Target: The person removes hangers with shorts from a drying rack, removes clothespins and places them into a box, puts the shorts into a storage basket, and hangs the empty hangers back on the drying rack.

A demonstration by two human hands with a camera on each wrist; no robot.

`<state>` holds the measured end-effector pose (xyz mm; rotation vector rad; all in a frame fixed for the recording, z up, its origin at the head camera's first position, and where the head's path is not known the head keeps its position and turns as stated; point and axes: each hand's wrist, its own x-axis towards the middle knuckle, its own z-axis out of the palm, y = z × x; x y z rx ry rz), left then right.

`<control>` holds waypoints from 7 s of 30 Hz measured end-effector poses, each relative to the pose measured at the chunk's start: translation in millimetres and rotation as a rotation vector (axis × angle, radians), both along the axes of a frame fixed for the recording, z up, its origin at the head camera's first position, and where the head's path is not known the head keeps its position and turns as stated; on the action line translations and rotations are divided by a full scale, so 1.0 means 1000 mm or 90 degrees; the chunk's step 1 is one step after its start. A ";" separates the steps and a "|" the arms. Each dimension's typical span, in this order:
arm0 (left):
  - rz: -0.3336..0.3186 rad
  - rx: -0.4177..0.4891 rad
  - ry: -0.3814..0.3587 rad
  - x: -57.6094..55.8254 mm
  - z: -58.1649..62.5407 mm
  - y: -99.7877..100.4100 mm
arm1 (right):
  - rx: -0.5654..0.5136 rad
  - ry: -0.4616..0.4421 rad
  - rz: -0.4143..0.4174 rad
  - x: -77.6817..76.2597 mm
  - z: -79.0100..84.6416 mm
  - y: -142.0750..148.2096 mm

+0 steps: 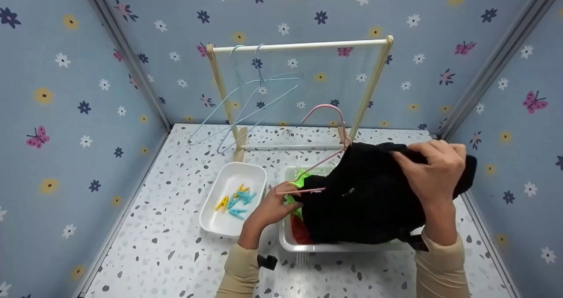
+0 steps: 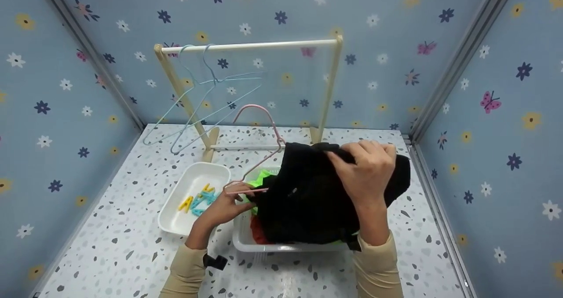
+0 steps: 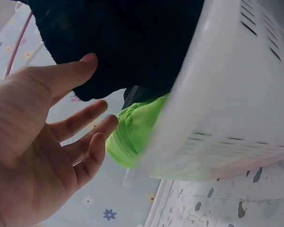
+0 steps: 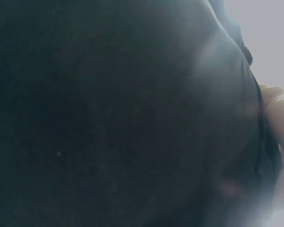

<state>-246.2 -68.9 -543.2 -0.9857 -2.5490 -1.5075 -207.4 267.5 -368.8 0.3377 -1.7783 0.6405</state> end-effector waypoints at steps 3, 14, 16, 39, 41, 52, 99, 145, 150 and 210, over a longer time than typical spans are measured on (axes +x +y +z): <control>0.015 0.033 -0.027 -0.001 -0.001 -0.005 | -0.010 0.005 -0.003 -0.002 -0.003 0.004; 0.159 0.255 0.015 0.005 0.015 -0.024 | -0.028 -0.039 -0.002 -0.009 -0.036 0.016; 0.158 0.284 -0.001 0.010 0.026 -0.023 | -0.037 -0.041 0.001 -0.010 -0.043 0.016; 0.154 0.227 0.124 0.018 0.047 -0.023 | 0.001 -0.057 -0.001 -0.029 -0.100 0.025; 0.151 0.213 0.134 0.014 0.038 -0.025 | 0.012 -0.057 -0.005 -0.029 -0.100 0.025; 0.100 0.124 0.138 0.011 0.031 -0.008 | 0.002 -0.059 0.020 -0.033 -0.103 0.008; 0.036 0.010 -0.038 0.008 -0.005 -0.010 | -0.074 0.012 -0.001 -0.015 -0.078 0.047; 0.154 0.057 0.171 0.024 0.057 0.031 | 0.053 0.052 0.081 -0.031 -0.074 -0.026; 0.156 0.088 0.187 0.022 0.053 0.030 | 0.073 0.019 0.082 -0.029 -0.074 -0.029; 0.292 0.210 0.274 0.011 0.026 -0.037 | -0.003 -0.153 0.199 -0.036 -0.089 0.008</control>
